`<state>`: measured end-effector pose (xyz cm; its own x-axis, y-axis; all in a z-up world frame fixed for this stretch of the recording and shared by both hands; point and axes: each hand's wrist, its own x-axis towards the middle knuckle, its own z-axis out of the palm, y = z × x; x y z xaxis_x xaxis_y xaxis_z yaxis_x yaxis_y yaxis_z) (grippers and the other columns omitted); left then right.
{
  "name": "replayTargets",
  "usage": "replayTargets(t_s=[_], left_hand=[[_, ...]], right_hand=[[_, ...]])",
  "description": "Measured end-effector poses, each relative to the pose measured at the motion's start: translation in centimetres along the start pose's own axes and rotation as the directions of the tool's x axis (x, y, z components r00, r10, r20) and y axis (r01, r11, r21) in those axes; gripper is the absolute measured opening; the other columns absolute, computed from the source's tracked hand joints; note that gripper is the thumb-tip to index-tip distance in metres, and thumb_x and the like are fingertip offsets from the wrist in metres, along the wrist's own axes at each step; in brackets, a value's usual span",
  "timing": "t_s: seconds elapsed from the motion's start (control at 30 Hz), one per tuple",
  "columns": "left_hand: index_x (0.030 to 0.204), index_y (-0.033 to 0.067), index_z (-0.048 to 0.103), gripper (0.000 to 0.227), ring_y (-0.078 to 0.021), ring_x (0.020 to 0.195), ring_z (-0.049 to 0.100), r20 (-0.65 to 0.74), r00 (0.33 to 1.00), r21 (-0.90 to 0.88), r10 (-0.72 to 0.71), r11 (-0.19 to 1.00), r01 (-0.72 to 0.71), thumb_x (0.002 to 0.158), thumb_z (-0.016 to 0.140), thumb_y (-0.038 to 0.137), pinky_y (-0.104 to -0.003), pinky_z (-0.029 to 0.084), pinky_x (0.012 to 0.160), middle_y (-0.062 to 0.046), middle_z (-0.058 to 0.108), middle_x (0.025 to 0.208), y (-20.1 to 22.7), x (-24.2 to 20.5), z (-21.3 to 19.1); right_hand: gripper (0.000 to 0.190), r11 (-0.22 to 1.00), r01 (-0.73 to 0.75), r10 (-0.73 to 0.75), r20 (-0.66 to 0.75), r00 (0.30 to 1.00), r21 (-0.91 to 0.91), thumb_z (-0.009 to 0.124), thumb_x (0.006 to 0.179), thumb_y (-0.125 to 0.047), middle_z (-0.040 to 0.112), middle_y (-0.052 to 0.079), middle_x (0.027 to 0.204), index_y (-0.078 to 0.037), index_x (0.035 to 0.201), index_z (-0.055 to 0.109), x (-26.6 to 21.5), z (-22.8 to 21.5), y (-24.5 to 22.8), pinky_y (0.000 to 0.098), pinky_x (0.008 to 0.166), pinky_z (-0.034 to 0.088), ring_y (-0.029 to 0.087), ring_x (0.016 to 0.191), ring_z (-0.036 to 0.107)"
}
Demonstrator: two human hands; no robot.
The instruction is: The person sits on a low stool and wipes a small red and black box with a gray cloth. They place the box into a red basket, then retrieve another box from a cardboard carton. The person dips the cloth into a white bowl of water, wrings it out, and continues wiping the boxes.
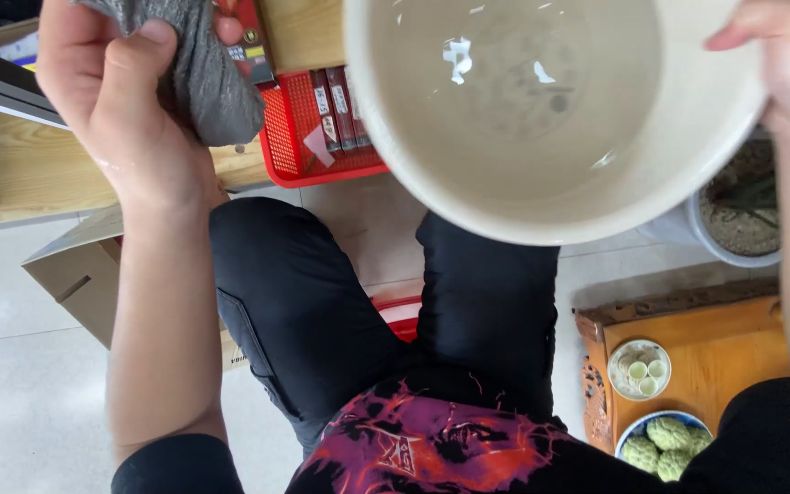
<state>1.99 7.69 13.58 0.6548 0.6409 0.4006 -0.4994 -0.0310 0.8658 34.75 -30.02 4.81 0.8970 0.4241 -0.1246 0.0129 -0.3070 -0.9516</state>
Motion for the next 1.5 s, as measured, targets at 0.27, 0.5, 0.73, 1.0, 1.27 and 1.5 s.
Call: replayTargets(t_s=[0.27, 0.5, 0.73, 1.0, 1.27, 1.5], left_hand=[[0.100, 0.0054, 0.050, 0.019, -0.0305, 0.073, 0.065, 0.029, 0.995, -0.052, -0.095, 0.994, 0.096, 0.098, 0.062, 0.020, -0.038, 0.055, 0.067, -0.019, 0.058, 0.082, -7.5, -2.7, -0.2], [0.099, 0.0090, 0.056, 0.004, -0.0069, 0.080, 0.044, -0.021, 0.988, 0.313, -0.154, 0.938, 0.153, 0.098, 0.059, 0.011, -0.022, 0.033, 0.075, 0.003, 0.053, 0.087, -12.6, -4.5, -2.2], [0.100, 0.0076, 0.056, 0.005, -0.0081, 0.083, 0.046, -0.044, 0.977, 0.451, -0.210, 0.868, 0.207, 0.097, 0.059, 0.004, -0.024, 0.036, 0.078, 0.000, 0.054, 0.089, -13.4, -4.8, -2.1], [0.097, 0.0095, 0.054, 0.007, -0.0076, 0.077, 0.045, -0.110, 0.942, 0.450, -0.318, 0.829, 0.333, 0.098, 0.058, 0.004, -0.024, 0.036, 0.073, 0.002, 0.051, 0.083, -14.1, -5.5, -2.3], [0.092, 0.0107, 0.053, 0.011, -0.0087, 0.077, 0.044, -0.153, 0.929, 0.456, -0.338, 0.809, 0.370, 0.087, 0.055, 0.001, -0.025, 0.034, 0.073, 0.002, 0.050, 0.081, -15.0, -5.0, -2.0], [0.095, 0.0029, 0.062, 0.011, -0.0084, 0.052, 0.045, -0.295, 0.894, 0.273, -0.337, 0.867, 0.417, 0.085, 0.059, 0.001, -0.020, 0.035, 0.046, -0.004, 0.049, 0.069, -18.9, -5.5, -3.1]], right_hand=[[0.013, 0.997, -0.008, -0.001, -0.105, 0.995, -0.079, 0.058, 0.098, -0.029, 0.061, -0.003, 0.123, -0.023, 0.093, 0.048, -6.6, -17.1, 20.2, 0.0363, 0.116, 0.050, 0.017, 0.125, 0.060], [0.027, 0.970, -0.214, 0.237, -0.617, 0.751, 0.113, 0.059, 0.044, -0.007, 0.077, -0.004, 0.099, -0.016, 0.069, 0.066, -15.9, -7.7, 19.0, 0.0278, 0.068, 0.058, 0.012, 0.088, 0.072], [0.012, 0.784, -0.471, 0.600, -0.688, 0.409, 0.404, 0.060, 0.057, 0.002, 0.066, 0.007, 0.079, -0.007, 0.065, 0.058, -19.8, -2.7, 29.1, 0.0297, 0.038, 0.027, 0.017, 0.055, 0.052], [0.025, 0.586, -0.394, 0.807, -0.554, 0.205, 0.708, 0.061, 0.056, 0.011, 0.063, 0.010, 0.077, 0.000, 0.078, 0.060, -21.0, 2.6, 40.6, 0.0275, 0.035, 0.033, 0.020, 0.057, 0.055], [0.048, 0.378, -0.182, 0.925, -0.364, 0.106, 0.908, 0.056, 0.066, 0.017, 0.067, 0.018, 0.113, 0.002, 0.112, 0.060, -18.3, 7.4, 40.5, 0.0419, 0.080, 0.064, 0.036, 0.100, 0.067], [0.048, 0.384, -0.054, 0.914, -0.371, 0.167, 0.922, 0.074, 0.062, 0.012, 0.051, 0.023, 0.084, 0.002, 0.104, 0.054, -18.0, 6.6, 53.7, 0.0616, 0.073, 0.060, 0.044, 0.074, 0.065]])
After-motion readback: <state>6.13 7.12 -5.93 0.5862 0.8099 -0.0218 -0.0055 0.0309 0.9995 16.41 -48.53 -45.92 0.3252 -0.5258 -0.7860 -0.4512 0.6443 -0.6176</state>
